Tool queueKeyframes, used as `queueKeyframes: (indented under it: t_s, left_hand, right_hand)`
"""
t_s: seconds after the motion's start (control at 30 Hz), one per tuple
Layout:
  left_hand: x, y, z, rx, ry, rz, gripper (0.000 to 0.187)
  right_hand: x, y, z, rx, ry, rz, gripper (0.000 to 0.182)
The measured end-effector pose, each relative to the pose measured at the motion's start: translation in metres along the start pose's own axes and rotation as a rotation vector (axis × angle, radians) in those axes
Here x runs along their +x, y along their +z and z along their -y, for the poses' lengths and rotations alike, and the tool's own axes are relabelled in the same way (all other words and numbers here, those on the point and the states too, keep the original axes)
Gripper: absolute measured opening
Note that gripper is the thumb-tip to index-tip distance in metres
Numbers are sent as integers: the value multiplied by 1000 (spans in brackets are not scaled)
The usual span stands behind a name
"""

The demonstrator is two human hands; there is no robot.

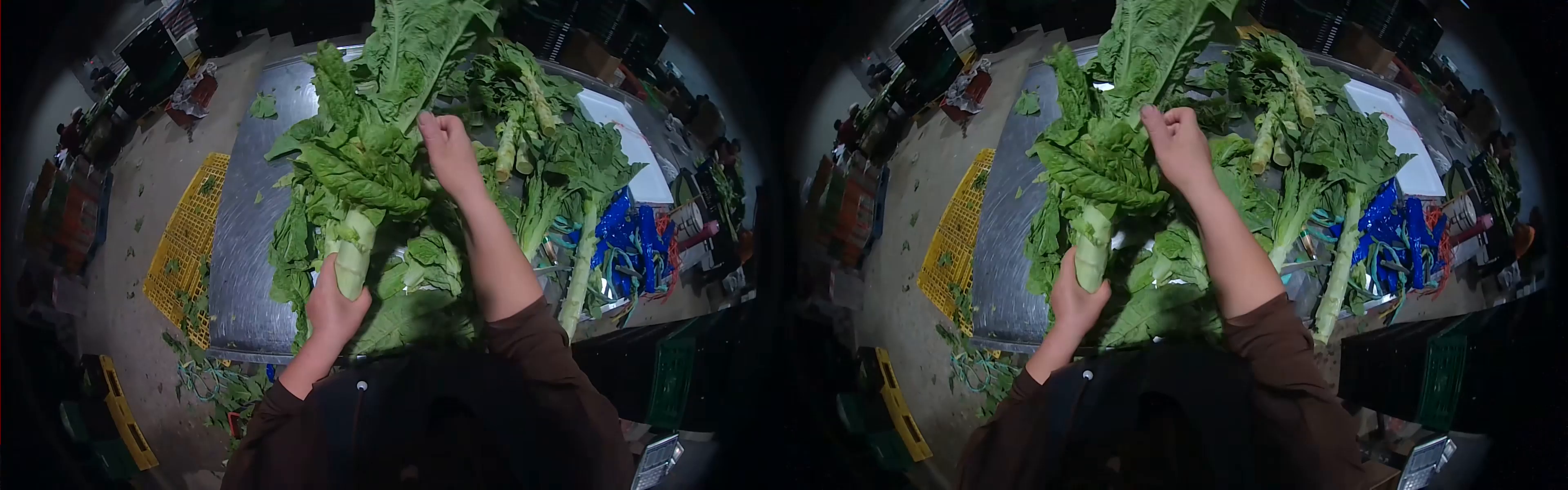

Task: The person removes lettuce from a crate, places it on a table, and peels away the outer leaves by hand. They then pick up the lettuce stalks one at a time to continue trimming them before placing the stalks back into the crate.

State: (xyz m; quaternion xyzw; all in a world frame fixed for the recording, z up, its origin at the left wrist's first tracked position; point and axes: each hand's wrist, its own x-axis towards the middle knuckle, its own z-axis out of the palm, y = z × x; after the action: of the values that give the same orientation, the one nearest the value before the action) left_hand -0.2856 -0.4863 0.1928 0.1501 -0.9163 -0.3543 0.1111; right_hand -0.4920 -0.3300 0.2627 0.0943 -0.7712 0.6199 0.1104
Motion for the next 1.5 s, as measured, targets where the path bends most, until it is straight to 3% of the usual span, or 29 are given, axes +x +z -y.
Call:
queueKeyframes:
  t_s: [0.13, 0.23, 0.27, 0.37, 0.47, 0.5, 0.57, 0.6, 0.63, 0.73, 0.77, 0.83, 0.87, 0.93, 0.97, 1.03, 1.07, 1.13, 1.17, 1.23, 1.27, 1.37, 1.4, 1.5]
  left_hand:
    - [-3, -2, 8, 110, 61, -132, 62]
    - [-6, 0, 12, 98, 37, -86, 63]
    - [-6, 1, 11, 98, 31, -80, 63]
    - [-11, 7, 10, -46, -67, 97, 65]
    - [-11, 17, 14, -162, 0, 115, 69]
    - [-9, 13, 7, -138, 10, 117, 70]
    - [-6, 10, 4, -109, 14, 118, 71]
    - [-4, 10, 6, -96, 40, 113, 71]
    - [-2, 9, 7, -82, 69, 108, 71]
    - [-2, 8, 6, -61, 68, 103, 70]
    - [-3, 6, 3, -59, 64, 108, 70]
    - [0, -1, -11, -231, -35, 242, 74]
    - [1, 2, -7, -230, -33, 247, 74]
    - [4, 9, 6, -548, -103, 366, 75]
    - [5, 9, 8, -547, -103, 369, 75]
    - [8, 7, 9, -887, -316, 459, 74]
    - [10, 2, 8, -884, -314, 458, 74]
    - [13, -11, 7, -1247, -356, 728, 65]
    - [13, -14, 10, -1243, -354, 723, 65]
    - [10, -18, 18, -1457, -364, 854, 66]
    - [10, -20, 16, -1480, -332, 883, 70]
    - [6, -22, 19, -1628, -307, 980, 75]
    - [5, -22, 20, -1621, -307, 987, 75]
    - [1, -23, 24, -1824, -310, 1155, 78]
  right_hand:
    - [-3, 21, -4, -248, 3, -45, 36]
    - [-14, 27, -24, -6, -171, -212, 23]
    - [-20, 26, -27, -9, -164, -208, 23]
    - [-34, 17, -21, -133, -473, -120, 20]
    - [-38, 9, -23, -109, -467, -154, 20]
    - [-34, 5, -25, -57, -299, -204, 20]
    - [-20, 12, -29, 642, 57, -213, 28]
    - [-14, 19, -33, 648, 139, -294, 33]
    - [-14, 18, -40, 652, 143, -295, 33]
    - [-25, 9, -29, -189, -195, -211, 34]
    - [-31, 15, -29, -189, -189, -210, 34]
    - [-37, 26, -30, 266, -329, -143, 28]
    - [-46, 25, -32, 42, -274, -21, 23]
    - [-64, 30, -29, 122, -276, -51, 25]
    - [-81, 34, -26, 200, -181, -110, 26]
    - [-102, 23, -9, 209, -144, 70, 28]
    - [-103, 21, -19, 690, 334, 84, 26]
    - [-85, 9, -33, 960, 280, 33, 27]
    - [-74, 0, -49, 924, 414, 198, 37]
    - [-65, 2, -80, 601, 765, 33, 52]
    - [-64, 1, -92, 692, 800, 181, 66]
    - [-59, 17, -48, 956, 873, 353, 82]
    - [-51, 28, -59, 1142, 723, 565, 98]
    - [-28, 42, -35, 1405, 824, 451, 99]
